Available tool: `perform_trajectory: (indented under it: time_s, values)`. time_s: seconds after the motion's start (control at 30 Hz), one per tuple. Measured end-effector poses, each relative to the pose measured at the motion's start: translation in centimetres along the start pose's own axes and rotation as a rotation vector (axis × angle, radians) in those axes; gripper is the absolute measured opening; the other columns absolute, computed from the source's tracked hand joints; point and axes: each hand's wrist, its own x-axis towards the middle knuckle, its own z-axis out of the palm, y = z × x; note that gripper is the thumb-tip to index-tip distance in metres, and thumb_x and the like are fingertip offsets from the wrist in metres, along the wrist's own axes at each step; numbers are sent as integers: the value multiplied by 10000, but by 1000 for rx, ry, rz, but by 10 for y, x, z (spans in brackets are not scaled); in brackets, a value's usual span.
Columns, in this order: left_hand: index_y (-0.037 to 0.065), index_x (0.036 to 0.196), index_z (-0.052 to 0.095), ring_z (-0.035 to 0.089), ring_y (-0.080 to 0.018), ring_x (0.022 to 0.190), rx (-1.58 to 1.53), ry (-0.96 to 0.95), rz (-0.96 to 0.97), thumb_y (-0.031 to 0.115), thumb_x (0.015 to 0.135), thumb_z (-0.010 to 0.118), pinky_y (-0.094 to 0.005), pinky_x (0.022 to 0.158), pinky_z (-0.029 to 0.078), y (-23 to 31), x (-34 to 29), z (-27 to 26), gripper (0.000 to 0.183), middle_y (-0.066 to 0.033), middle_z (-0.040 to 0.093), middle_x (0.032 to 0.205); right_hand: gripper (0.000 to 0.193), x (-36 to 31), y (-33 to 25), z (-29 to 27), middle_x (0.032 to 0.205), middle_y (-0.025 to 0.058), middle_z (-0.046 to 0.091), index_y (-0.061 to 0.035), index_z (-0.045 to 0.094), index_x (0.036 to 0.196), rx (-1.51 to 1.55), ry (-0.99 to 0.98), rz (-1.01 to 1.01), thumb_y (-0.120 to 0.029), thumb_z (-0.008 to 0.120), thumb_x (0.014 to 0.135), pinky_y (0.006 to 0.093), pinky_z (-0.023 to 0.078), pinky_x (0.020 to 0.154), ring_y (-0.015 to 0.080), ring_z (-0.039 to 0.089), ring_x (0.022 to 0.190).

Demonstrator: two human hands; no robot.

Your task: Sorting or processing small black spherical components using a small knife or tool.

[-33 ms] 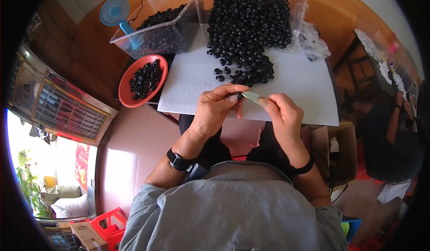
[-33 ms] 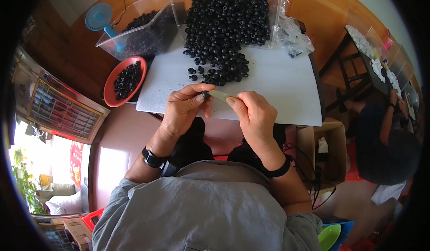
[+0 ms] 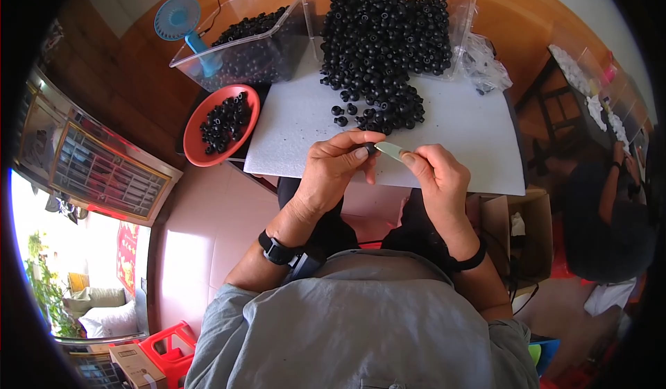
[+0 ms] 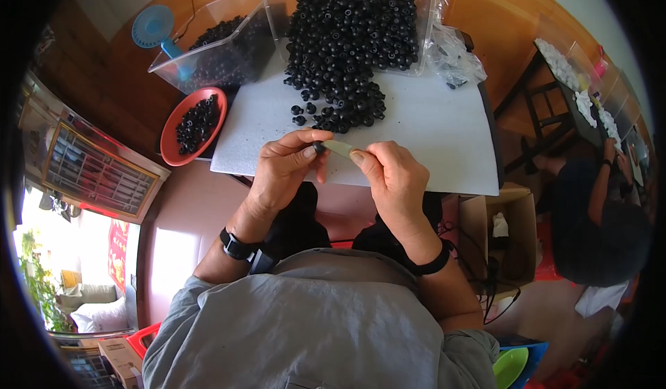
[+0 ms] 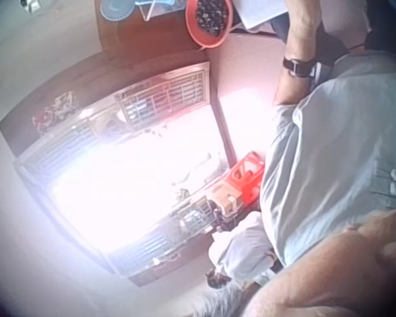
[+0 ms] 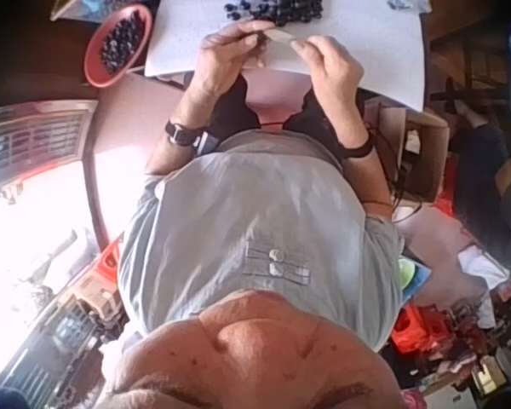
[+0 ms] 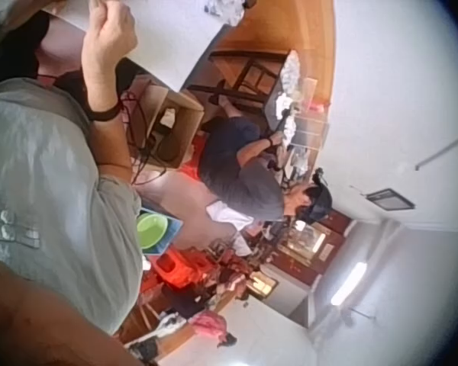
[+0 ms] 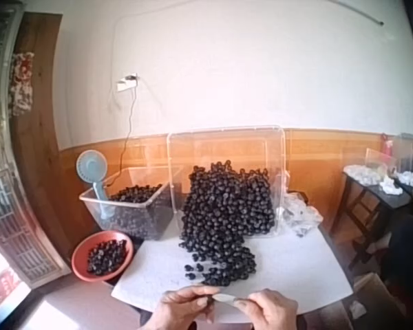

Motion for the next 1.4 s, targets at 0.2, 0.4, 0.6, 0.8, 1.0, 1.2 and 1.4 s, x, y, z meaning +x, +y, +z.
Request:
perform_trajectory:
  time_s: [0.2, 0.4, 0.6, 0.8, 1.0, 1.2, 1.4]
  values:
    - [-56, 1239, 666, 629, -200, 845, -8, -2, -17, 2, 999, 570, -319, 708, 558, -1, -1, -1, 265, -124, 652, 1033, 196, 0, -1, 0, 705, 59, 625, -53, 628, 817, -22, -7, -3, -171, 763, 894, 355, 469, 552, 237, 611, 620]
    - [-49, 1228, 674, 630, -190, 819, -22, -5, 0, 0, 1003, 570, -307, 714, 562, -3, -1, -1, 253, -115, 653, 1017, 204, 0, 0, 0, 691, 57, 611, -56, 619, 805, -38, -8, -45, -172, 761, 894, 364, 463, 546, 239, 605, 615]
    - [-49, 1227, 678, 630, -183, 863, 0, -4, 33, -3, 994, 581, -309, 693, 567, -4, -1, 1, 256, -105, 646, 1031, 199, 0, -1, 1, 691, 53, 612, -56, 620, 811, -14, -1, 7, -168, 761, 895, 361, 464, 546, 239, 601, 615]
    - [-50, 1235, 680, 622, -173, 876, 4, 3, 38, -8, 997, 576, -305, 691, 570, -2, -2, 4, 263, -89, 622, 1030, 184, 0, -2, -1, 699, 49, 619, -61, 628, 819, -35, -15, -10, -167, 752, 903, 358, 466, 550, 235, 607, 624]
    - [-52, 1233, 682, 617, -171, 874, 24, 1, 58, -15, 996, 572, -304, 690, 569, -5, -2, 2, 264, -82, 602, 1038, 184, 0, -3, -1, 696, 50, 614, -61, 623, 815, -32, -14, -20, -158, 752, 902, 364, 461, 546, 240, 604, 624]
    - [-61, 1225, 678, 624, -193, 889, 17, -21, 86, -17, 988, 581, -310, 671, 563, -6, -2, 2, 261, -104, 608, 1104, 176, 1, -3, -2, 693, 52, 612, -60, 627, 822, -36, -28, -44, -154, 753, 902, 365, 458, 545, 242, 600, 621]
    - [-71, 1198, 677, 620, -202, 873, 12, -9, 67, -27, 986, 566, -306, 657, 557, -7, -2, 0, 244, -111, 608, 1109, 166, 0, 0, -2, 690, 56, 608, -62, 634, 831, -45, -42, -71, -153, 755, 900, 371, 456, 543, 247, 592, 615]
